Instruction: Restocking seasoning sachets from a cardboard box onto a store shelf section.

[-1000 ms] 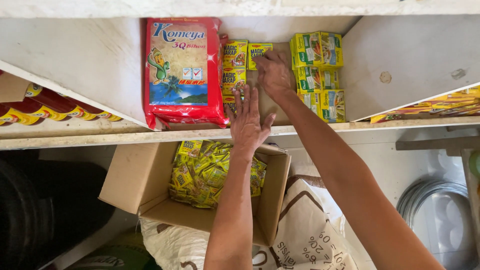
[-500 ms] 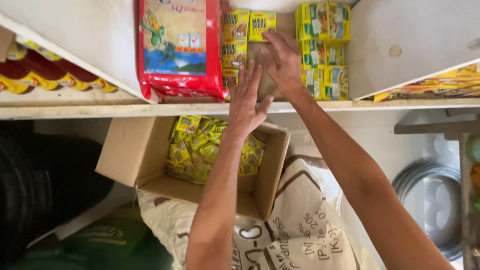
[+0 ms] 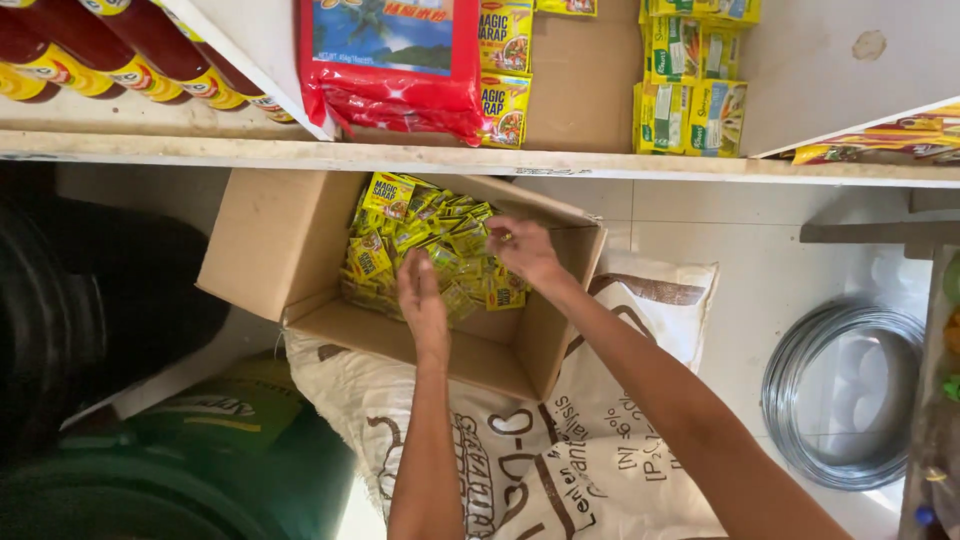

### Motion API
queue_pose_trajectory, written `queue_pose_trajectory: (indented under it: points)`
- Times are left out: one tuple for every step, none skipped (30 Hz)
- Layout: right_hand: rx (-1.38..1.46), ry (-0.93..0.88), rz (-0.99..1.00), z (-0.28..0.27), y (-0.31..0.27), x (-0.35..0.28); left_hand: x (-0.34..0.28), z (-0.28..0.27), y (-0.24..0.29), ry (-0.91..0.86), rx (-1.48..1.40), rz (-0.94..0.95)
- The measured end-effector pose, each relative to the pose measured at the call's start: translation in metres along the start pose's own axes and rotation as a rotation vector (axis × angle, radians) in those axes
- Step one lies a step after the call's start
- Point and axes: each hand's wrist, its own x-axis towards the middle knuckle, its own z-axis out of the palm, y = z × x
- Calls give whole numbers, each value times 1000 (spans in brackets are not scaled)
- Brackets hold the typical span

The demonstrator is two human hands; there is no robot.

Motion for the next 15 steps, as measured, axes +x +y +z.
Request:
queue_pose_trajectory:
  points:
    - [-2,-2,3,10,11,7,1,-1,-3,2,0,-4]
    - [26,-48,180,19,22,15,2,-2,-6,27,-47,-81]
    - [52,-98,354,31,33,23,5,-4,-8,57,-95,-155]
    - [50,-104,353,48,71,34,7,-6,-15,63,-97,-155]
    - [76,-74,333,66,109,45,10,-8,-22,57,-146,-197]
    - [102,-44,313,84,148,56,12,-10,-29,50,-195,-239]
    - [104,-50,314,90,154,58,13,-11,-27,56,-192,-241]
    - [187,-40,307,95,161,61,15,-11,-26,56,-213,-292]
    - [271,-31,301,102,169,62,15,-12,-26,58,-233,-345]
    - [273,-38,306,99,163,60,18,-13,-28,65,-228,-348]
    - [426,-92,326,97,157,56,19,-14,-31,64,-243,-398]
    - [578,-145,347,94,151,51,19,-16,-33,63,-258,-448]
    - [578,-151,353,93,144,48,19,-18,-35,71,-256,-453]
    - [624,-162,342,91,136,44,19,-19,-37,64,-272,-466]
    - [670,-166,324,86,128,44,21,-18,-38,50,-290,-475]
